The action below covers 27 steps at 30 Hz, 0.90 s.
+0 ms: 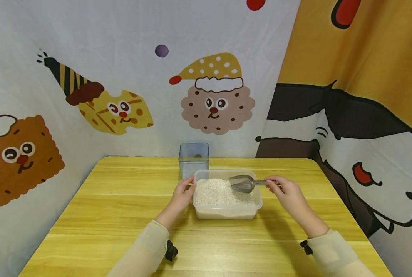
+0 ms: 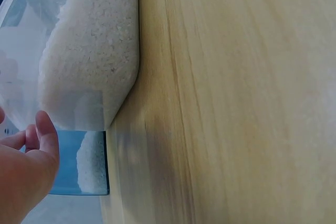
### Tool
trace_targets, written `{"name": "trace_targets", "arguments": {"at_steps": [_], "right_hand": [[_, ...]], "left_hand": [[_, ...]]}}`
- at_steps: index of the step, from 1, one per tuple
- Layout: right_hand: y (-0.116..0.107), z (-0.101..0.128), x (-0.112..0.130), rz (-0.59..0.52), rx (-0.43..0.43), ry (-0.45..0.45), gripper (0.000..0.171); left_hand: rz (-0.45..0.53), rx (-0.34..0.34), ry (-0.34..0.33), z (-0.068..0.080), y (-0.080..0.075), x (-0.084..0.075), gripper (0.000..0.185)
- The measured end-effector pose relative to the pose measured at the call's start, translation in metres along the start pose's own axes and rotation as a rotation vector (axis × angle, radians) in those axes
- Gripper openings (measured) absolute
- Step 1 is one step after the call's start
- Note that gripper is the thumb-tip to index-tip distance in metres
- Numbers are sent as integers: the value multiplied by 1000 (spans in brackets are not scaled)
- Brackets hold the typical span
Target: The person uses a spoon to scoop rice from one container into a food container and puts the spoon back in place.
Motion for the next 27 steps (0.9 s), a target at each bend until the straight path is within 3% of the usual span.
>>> {"name": "trace_targets", "arguments": {"at_steps": [8,13,19,27], "right_hand": [[-4,-6,15,273,-33,-283,7],[-7,-9,23,329,30,-357,7],[-14,-12,33,314,150,-306,7],[-21,-13,38,139,304,-53,14]], "left_hand": [[-2,-2,14,0,0,-1,43],[10,-3,-1,0,0,-2,44],[19,-12,2,0,0,-2,43],[8,-12,5,0,0,-1,43]]}}
Point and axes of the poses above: each hand's wrist, its own z-axis away from the middle knuckle, its own y-axis out of the palm, x = y × z, the point moved 2 cm from there along -z, towards the middle knuckle, and after that the axes turned 7 degrees about x, right-handed, at the moved point
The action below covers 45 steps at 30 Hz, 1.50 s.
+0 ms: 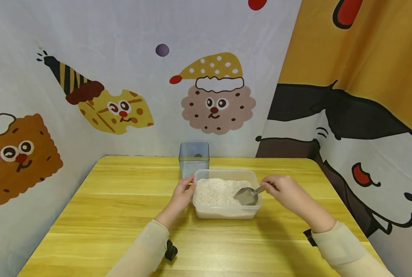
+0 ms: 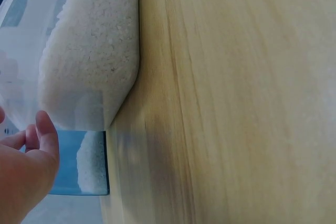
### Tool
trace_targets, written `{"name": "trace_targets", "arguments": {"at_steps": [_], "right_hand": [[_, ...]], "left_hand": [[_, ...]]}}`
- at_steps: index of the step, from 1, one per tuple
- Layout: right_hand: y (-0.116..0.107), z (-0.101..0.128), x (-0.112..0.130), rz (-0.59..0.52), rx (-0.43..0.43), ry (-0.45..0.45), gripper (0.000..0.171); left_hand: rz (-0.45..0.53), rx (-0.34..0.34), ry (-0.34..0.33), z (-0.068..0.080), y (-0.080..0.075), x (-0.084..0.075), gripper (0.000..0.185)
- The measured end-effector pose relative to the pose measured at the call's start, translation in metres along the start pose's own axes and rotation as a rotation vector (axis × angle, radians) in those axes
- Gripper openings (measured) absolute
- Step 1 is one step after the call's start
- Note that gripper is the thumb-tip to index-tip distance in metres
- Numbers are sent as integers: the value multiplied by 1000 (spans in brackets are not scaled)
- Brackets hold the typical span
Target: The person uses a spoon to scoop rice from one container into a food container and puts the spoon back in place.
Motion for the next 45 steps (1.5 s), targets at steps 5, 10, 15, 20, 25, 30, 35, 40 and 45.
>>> {"name": "trace_targets", "arguments": {"at_steps": [5,10,15,20,25,30,35,40,45], "right_hand": [[0,0,-8,-217,64,128,20],[9,0,-23,-413,72,190,24],[22,1,-37,-590,79,227,28],[33,0,-43,-747,99,255,30],[37,-4,-39,-780,103,246,30],[40,-8,-33,-791,114,249,29],[43,-12,-26,-830,123,220,30],[47,-16,-18,-847,128,198,30],[53,-20,-13,-847,123,191,29]], "left_hand": [[-16,-2,-4,0,-1,-1,43],[-23,4,-12,0,-1,-1,43],[-23,8,-6,0,-1,-1,44],[-11,18,30,5,-2,-10,43],[-19,14,79,2,-3,1,43],[-13,21,33,1,-1,0,44],[1,13,20,1,-1,-1,44],[2,9,-15,1,-1,-1,44],[11,14,-4,-1,-1,1,44]]}}
Point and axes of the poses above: each hand's wrist, its own z-axis away from the middle knuckle, its own y-axis out of the palm, x = y × z, the point moved 2 cm from there along -z, towards the middle knuckle, and after that the axes turned 7 degrees about x, right-handed, at the moved point
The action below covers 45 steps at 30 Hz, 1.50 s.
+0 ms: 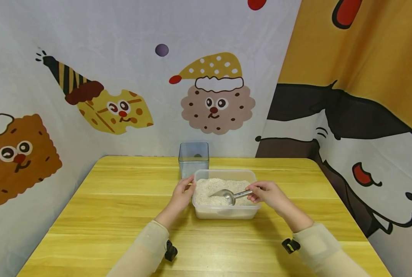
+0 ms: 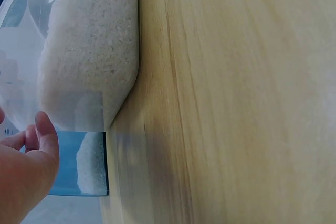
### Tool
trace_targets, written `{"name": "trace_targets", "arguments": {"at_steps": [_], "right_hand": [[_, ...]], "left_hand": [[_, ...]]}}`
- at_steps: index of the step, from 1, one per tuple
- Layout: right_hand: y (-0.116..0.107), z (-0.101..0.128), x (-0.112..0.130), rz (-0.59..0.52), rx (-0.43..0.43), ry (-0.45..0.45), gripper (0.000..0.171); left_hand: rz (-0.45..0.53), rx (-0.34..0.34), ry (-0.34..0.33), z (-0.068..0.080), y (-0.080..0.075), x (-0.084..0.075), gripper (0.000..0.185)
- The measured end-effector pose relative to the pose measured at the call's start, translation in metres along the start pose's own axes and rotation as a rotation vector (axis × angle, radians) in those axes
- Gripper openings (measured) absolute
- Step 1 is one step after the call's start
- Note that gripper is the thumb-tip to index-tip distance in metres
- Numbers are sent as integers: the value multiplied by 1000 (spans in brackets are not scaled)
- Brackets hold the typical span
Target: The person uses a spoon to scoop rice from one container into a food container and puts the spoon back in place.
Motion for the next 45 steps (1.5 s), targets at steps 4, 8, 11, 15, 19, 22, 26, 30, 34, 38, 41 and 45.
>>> {"name": "trace_targets", "arguments": {"at_steps": [4,8,11,15,19,22,26,30,34,38,41,45], "right_hand": [[8,-4,-1,-22,8,-1,28],[14,-7,0,-34,15,-3,28],[18,-8,2,-42,10,-3,28],[23,-11,2,-44,-3,11,27],[25,-13,-1,-43,-17,16,27],[27,-14,-2,-55,-20,14,27],[26,-14,-2,-64,-12,17,27],[22,-13,-1,-81,-11,30,28],[16,-11,1,-80,-15,46,29],[9,-7,4,-73,-7,54,31],[5,-6,3,-84,-5,63,33],[1,-5,0,-118,-15,89,33]], "left_hand": [[15,4,12,0,0,1,45],[-1,4,6,0,1,1,45],[-9,-3,-7,0,1,1,44],[-6,-5,-4,2,0,0,43],[7,6,-5,4,-1,-5,44],[22,12,-4,8,-2,-16,44],[24,25,-1,15,-4,-32,44],[17,35,-3,17,-3,-37,45],[14,31,5,17,-3,-35,44],[14,25,6,17,-2,-35,44],[14,22,-2,14,-2,-30,43],[8,9,3,5,0,-10,44]]}}
Point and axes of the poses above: each hand's wrist, its own z-axis away from the middle knuckle, its own y-axis out of the palm, x = y × z, the point moved 2 cm from there along -z, towards the middle knuckle, and after that the axes turned 7 degrees about x, right-handed, at the moved point
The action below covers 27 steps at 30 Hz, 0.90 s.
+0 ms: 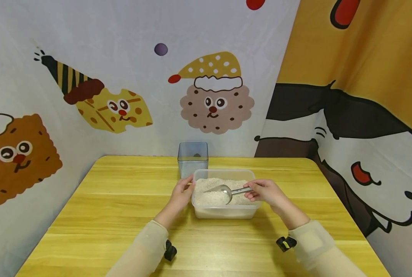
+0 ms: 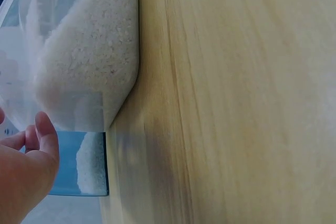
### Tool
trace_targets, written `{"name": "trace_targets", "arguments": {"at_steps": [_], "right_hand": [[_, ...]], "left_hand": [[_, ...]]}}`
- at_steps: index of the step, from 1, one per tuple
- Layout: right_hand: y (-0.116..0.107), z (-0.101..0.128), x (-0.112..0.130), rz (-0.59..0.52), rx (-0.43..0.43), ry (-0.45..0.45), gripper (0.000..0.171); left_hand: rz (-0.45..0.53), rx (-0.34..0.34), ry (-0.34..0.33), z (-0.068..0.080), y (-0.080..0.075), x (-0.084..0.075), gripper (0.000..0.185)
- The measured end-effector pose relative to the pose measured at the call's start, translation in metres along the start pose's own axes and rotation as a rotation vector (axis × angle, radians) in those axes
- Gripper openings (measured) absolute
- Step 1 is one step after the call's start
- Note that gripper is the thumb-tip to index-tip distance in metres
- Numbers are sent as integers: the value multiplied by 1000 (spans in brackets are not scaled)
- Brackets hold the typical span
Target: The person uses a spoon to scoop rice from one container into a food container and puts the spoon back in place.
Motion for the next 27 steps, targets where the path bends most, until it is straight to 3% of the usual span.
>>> {"name": "trace_targets", "arguments": {"at_steps": [3,9,19,27], "right_hand": [[-4,0,-1,-42,-1,14,34],[-14,3,-4,-105,12,28,36],[-24,5,-11,-173,19,48,40],[-29,7,-14,-228,22,32,37]], "left_hand": [[-12,-13,25,-4,1,11,43],[-16,-21,54,-5,1,12,42],[17,-3,36,3,-1,-7,42],[-40,-22,16,-6,1,12,42]]}}
Point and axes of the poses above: each hand's wrist, its own z-axis away from the middle knuckle, its own y-axis out of the palm, x = y × z, the point moved 2 cm from there along -z, towards the middle knuckle, and after that the axes turned 7 degrees about x, right-handed, at the moved point
